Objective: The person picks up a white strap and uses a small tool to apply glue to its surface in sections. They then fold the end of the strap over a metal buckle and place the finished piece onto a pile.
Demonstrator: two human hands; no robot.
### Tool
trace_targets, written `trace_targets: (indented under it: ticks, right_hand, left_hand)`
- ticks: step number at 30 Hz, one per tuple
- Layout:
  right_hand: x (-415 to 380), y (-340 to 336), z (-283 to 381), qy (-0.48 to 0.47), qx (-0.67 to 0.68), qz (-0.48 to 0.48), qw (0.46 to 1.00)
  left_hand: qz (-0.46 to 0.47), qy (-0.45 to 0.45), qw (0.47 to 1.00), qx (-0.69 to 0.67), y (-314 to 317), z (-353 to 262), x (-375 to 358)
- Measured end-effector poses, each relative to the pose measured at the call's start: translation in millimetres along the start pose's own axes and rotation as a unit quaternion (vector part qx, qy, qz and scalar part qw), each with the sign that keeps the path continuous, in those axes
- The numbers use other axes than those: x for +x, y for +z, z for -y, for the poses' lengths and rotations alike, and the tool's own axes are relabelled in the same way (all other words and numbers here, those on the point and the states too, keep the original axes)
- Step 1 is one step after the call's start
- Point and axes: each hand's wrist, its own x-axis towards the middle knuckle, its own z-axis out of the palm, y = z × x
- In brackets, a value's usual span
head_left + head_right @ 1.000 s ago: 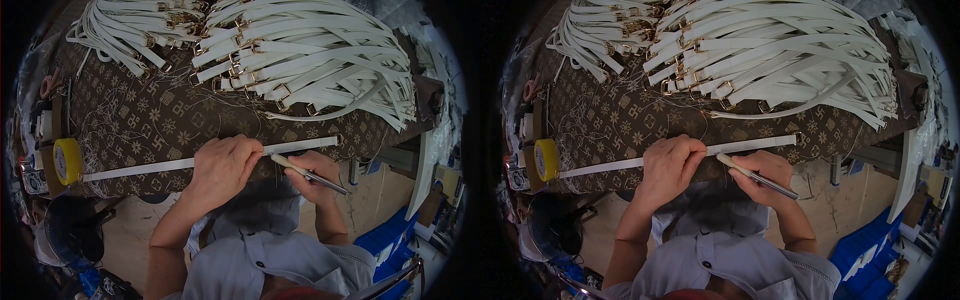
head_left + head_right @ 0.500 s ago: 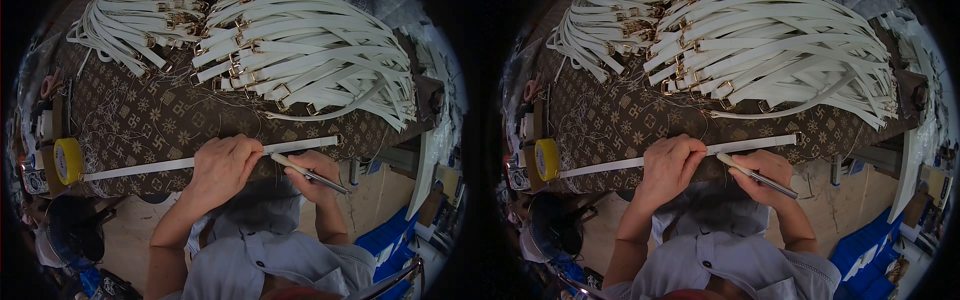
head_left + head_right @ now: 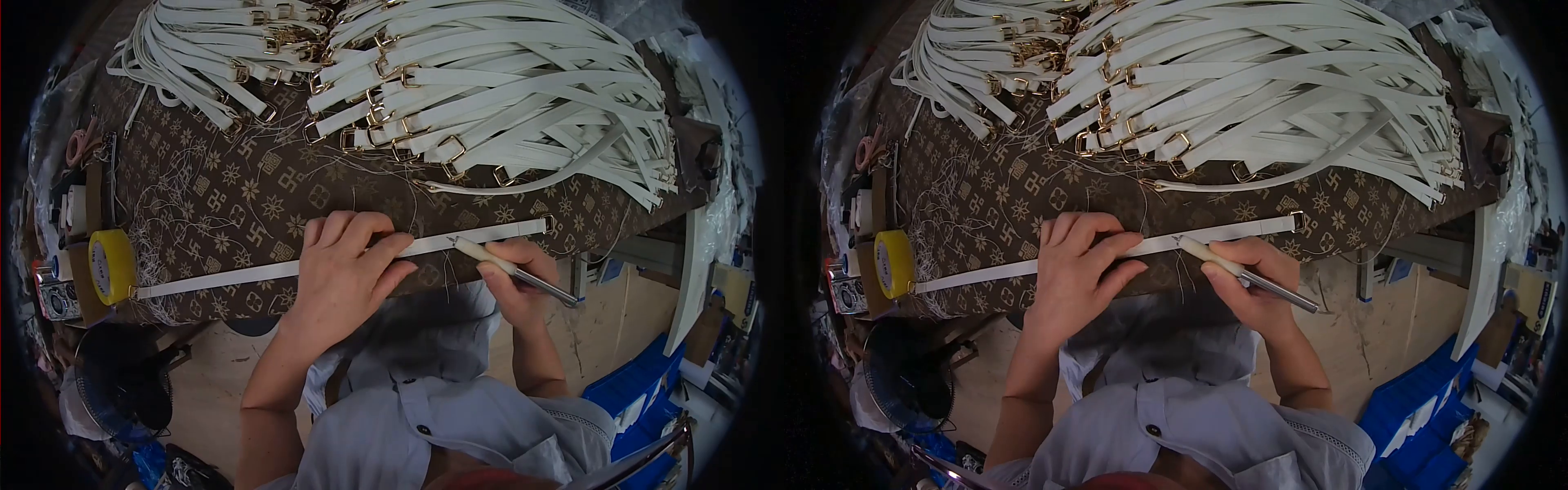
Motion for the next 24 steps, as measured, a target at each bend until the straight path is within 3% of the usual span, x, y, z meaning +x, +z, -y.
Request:
trace_targets:
  ticks: [3, 5, 8, 10, 13, 14, 16, 24]
  right_hand:
    - [-9.1, -5.8, -5.7, 0.054, 0.015, 0.003, 0.998]
    - [-9.0, -5.7, -4.4, 0.058, 0.052, -0.012, 0.997]
    - [-3.3, -7.5, 6.8, 0.036, 0.104, -0.039, 0.993]
    - [-0.1, -7.6, 8.9, 0.012, 0.122, -0.051, 0.991]
    - [9.5, -4.1, 3.7, -0.013, 0.073, -0.036, 0.997]
    - [14.8, -0.3, 2.6, 0.030, 0.045, -0.019, 0.998]
    - [18.6, 4.7, 3.2, 0.074, 0.021, -0.005, 0.997]
    - [15.4, 5.6, -2.1, 0.058, 0.044, -0.032, 0.997]
  left_hand:
    - [0.011, 0.039, 0.998, 0.042, 5.8, 1.3, 0.3]
    - [-0.005, 0.060, 0.997, 0.048, 5.5, 2.9, 4.6]
    - [0.043, 0.048, 0.998, 0.007, -3.1, 6.9, 6.7]
    - [0.129, 0.007, 0.987, -0.099, -11.6, 7.8, 6.1]
    - [0.180, -0.053, 0.976, -0.107, -21.7, 7.8, 11.9]
    - [0.182, -0.051, 0.977, -0.104, -22.3, 8.4, 14.2]
    - [0.065, 0.011, 0.997, 0.028, -21.4, 9.6, 17.0]
    - [0.041, -0.018, 0.999, 0.028, 6.2, -17.6, 20.3]
